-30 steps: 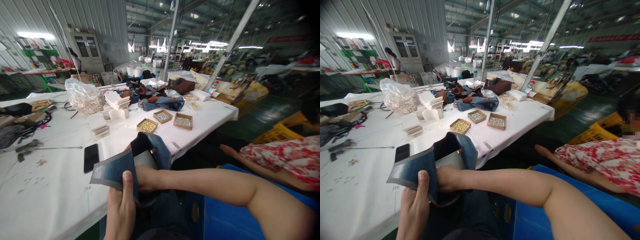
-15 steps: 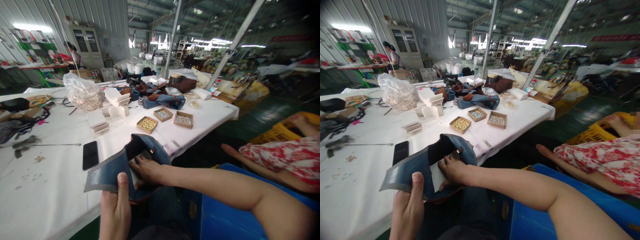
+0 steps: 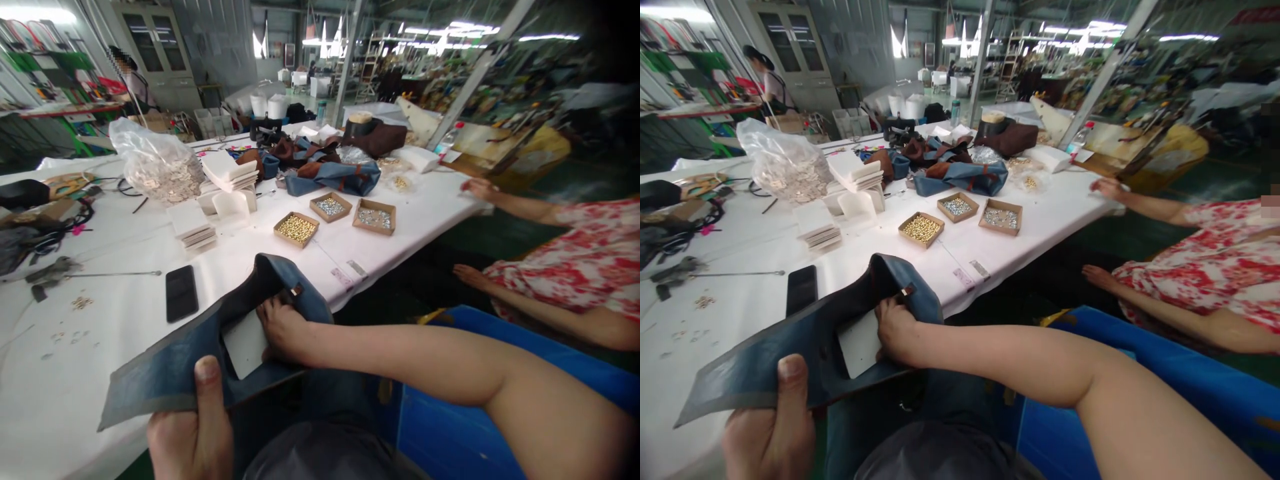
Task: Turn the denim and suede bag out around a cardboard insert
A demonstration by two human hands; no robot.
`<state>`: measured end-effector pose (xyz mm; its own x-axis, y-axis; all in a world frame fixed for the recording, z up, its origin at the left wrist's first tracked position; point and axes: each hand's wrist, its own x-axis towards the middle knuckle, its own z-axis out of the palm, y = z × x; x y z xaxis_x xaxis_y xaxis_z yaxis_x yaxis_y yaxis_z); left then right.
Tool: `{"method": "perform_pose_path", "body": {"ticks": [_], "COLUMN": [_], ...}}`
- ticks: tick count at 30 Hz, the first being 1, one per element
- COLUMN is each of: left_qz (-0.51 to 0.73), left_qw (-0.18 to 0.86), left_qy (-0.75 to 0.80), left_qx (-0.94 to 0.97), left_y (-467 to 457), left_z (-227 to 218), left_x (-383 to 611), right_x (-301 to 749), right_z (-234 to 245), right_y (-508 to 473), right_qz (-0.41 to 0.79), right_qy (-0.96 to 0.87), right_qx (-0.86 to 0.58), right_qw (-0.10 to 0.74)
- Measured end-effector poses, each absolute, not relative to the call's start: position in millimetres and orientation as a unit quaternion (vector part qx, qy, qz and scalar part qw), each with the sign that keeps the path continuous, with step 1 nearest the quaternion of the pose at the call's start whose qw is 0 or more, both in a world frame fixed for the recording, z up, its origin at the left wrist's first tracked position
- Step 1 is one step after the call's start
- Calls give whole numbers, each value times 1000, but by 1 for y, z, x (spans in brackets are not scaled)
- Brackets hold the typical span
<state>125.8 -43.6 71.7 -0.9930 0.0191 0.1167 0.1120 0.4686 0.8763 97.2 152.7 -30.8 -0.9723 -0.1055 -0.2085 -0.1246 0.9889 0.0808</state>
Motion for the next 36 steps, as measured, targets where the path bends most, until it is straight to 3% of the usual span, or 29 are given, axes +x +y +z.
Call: {"method": "perform_pose_path", "body": {"ticks": [3, 12, 20, 32, 36], "left_qz": [-410, -342, -346, -363, -377], "left_qw": [67, 74, 90, 57, 4], "left_qy": [-909, -934, -931, -925, -921], "left_qx": [-43, -67, -79, -100, -101], "left_y": [-48, -48, -40, -47, -38], "left_z": [74, 68, 65, 56, 65], "left_x": [130, 122, 124, 117, 120], "right_x": [96, 97, 100, 87, 93], "right_z": [-29, -32, -50, -48, -44], "right_y": [152, 155, 152, 137, 137], "right_qz": [74, 120, 192, 147, 159], "right_qy": [988, 983, 964, 965, 968], "right_qx": [-79, -118, -186, -205, -192], "right_qw": [112, 81, -3, 74, 42]}}
